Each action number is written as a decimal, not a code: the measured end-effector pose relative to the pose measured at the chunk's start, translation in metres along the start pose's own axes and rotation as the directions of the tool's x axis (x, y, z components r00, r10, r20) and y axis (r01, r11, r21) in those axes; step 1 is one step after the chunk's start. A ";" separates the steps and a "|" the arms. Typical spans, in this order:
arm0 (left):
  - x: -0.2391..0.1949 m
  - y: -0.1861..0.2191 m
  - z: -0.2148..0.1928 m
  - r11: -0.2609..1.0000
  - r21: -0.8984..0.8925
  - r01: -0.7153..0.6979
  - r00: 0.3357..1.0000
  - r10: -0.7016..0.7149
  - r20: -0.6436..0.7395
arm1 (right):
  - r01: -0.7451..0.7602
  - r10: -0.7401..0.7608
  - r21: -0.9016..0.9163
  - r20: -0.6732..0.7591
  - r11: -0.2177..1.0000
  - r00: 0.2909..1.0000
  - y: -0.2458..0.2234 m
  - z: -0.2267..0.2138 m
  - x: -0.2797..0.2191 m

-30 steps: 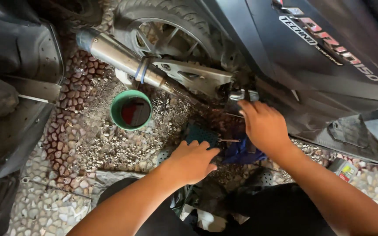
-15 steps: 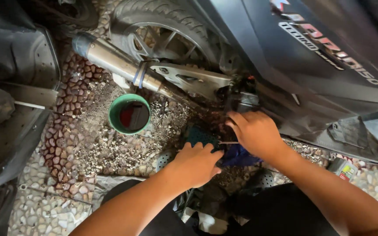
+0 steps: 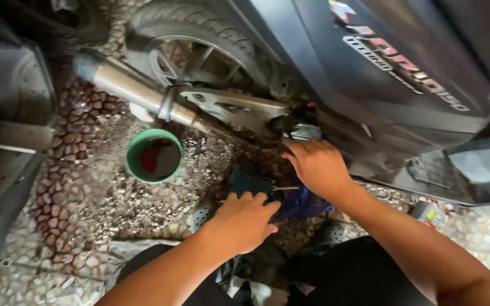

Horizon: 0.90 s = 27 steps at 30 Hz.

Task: The person is sitting on the floor and working on the underside of a motorcycle. They use a wrench to tighten a bolt on the engine area while a green cup collects dripping fluid nearby.

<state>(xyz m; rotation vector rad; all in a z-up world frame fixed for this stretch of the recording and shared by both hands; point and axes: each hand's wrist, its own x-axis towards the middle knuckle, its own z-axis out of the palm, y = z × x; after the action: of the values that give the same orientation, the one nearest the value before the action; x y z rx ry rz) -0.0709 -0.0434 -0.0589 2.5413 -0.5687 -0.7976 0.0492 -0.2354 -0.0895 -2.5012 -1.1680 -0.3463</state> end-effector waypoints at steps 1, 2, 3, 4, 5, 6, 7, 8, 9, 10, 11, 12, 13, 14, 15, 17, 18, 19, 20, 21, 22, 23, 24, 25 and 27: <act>0.003 -0.002 0.004 1.000 -0.002 -0.012 1.000 0.012 -0.007 | -0.028 0.029 -0.015 0.023 0.999 0.999 0.004 0.003 -0.004; 0.004 -0.007 0.006 1.000 0.002 -0.014 1.000 0.014 -0.015 | -0.051 0.052 -0.023 0.038 0.998 0.998 0.008 0.009 -0.004; 0.004 -0.006 0.003 1.000 0.008 -0.014 1.000 0.015 -0.017 | -0.051 0.052 -0.024 0.032 0.998 0.998 0.006 0.004 -0.002; 0.003 -0.004 0.001 1.000 0.000 -0.014 1.000 0.014 0.006 | -0.054 0.054 -0.015 0.033 0.998 0.998 0.004 0.000 -0.001; 0.002 -0.003 -0.001 1.000 -0.009 -0.013 1.000 0.014 0.028 | -0.057 0.057 -0.006 0.034 0.998 0.998 0.001 -0.004 0.001; 0.001 -0.003 0.000 1.000 -0.017 -0.008 0.999 0.009 0.031 | -0.054 0.054 0.000 0.042 0.999 0.998 0.002 -0.004 0.003; 0.000 -0.002 0.000 1.000 -0.009 -0.017 1.000 0.017 -0.015 | -0.046 0.046 -0.001 0.029 0.999 0.999 0.003 -0.004 0.005; -0.001 -0.001 0.001 1.000 0.000 -0.029 0.998 0.029 -0.060 | -0.040 0.040 -0.005 0.018 0.999 0.999 0.005 -0.005 0.005; -0.001 -0.001 0.002 1.000 -0.008 -0.027 0.998 0.027 -0.056 | -0.041 0.041 -0.002 0.026 0.999 0.999 0.006 -0.004 0.002; 0.000 -0.003 0.003 1.000 0.000 -0.026 0.998 0.026 -0.064 | -0.028 0.028 0.006 0.019 1.000 0.999 0.007 -0.002 0.000; 0.000 -0.004 0.003 1.000 0.009 -0.025 0.997 0.025 -0.072 | -0.015 0.015 0.013 0.012 1.000 1.000 0.008 -0.001 -0.001; 0.000 -0.002 -0.001 1.000 0.009 -0.021 0.997 0.021 -0.075 | -0.011 0.011 0.015 0.011 1.000 1.000 0.005 -0.004 -0.001; -0.001 0.000 -0.005 1.000 0.010 -0.003 0.999 0.003 -0.037 | 0.014 -0.014 0.036 -0.007 0.999 1.000 0.003 -0.008 0.000; -0.003 0.002 -0.009 1.000 0.007 0.017 1.000 -0.017 0.002 | 0.041 -0.040 0.058 -0.021 0.997 0.999 -0.001 -0.011 0.000; -0.004 0.001 -0.009 1.000 0.002 0.023 1.000 -0.023 0.001 | 0.047 -0.046 0.063 -0.018 0.997 0.999 -0.001 -0.010 0.003; -0.005 0.000 -0.009 1.000 -0.009 -0.003 0.997 0.003 -0.075 | 0.017 -0.018 0.030 0.017 0.999 1.000 0.000 -0.009 0.007; -0.002 -0.004 -0.006 1.000 -0.007 -0.010 0.997 0.010 -0.072 | 0.011 -0.011 0.025 0.016 1.000 1.000 0.004 -0.006 0.006; 0.001 -0.007 -0.003 0.999 -0.015 -0.028 0.996 0.027 -0.081 | -0.016 0.015 0.017 0.038 1.000 0.999 0.008 -0.004 0.004; 0.003 -0.012 -0.001 0.999 -0.016 -0.046 0.995 0.045 -0.087 | -0.045 0.045 0.010 0.054 0.999 0.998 0.012 0.000 0.004; 0.003 -0.009 -0.008 0.999 -0.007 -0.054 0.995 0.053 -0.083 | -0.054 0.054 0.006 0.047 0.999 0.997 0.010 -0.004 0.002; 0.001 -0.005 -0.013 0.999 -0.027 -0.036 0.998 0.034 -0.062 | -0.040 0.039 0.032 0.034 0.999 0.999 0.009 -0.007 0.001; 0.000 -0.002 -0.018 0.999 -0.047 -0.018 0.999 0.016 -0.040 | -0.025 0.024 0.058 0.020 0.998 1.000 0.007 -0.009 0.001; -0.001 -0.003 -0.019 0.999 -0.043 -0.019 0.999 0.017 -0.040 | -0.027 0.026 0.057 0.016 0.998 1.000 0.005 -0.009 0.003; -0.001 -0.005 -0.019 0.995 -0.089 -0.036 0.994 0.027 -0.105 | -0.043 0.043 0.042 0.012 0.998 0.999 0.004 -0.008 0.006; 0.000 -0.004 -0.022 0.989 -0.129 -0.071 0.984 0.049 -0.169 | -0.069 0.069 0.016 0.004 0.997 0.998 0.007 -0.008 0.008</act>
<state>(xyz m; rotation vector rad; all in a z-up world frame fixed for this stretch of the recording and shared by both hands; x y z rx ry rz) -0.0564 -0.0341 -0.0446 2.4254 -0.5170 -0.5766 0.0587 -0.2371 -0.0810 -2.5222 -1.0786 -0.3125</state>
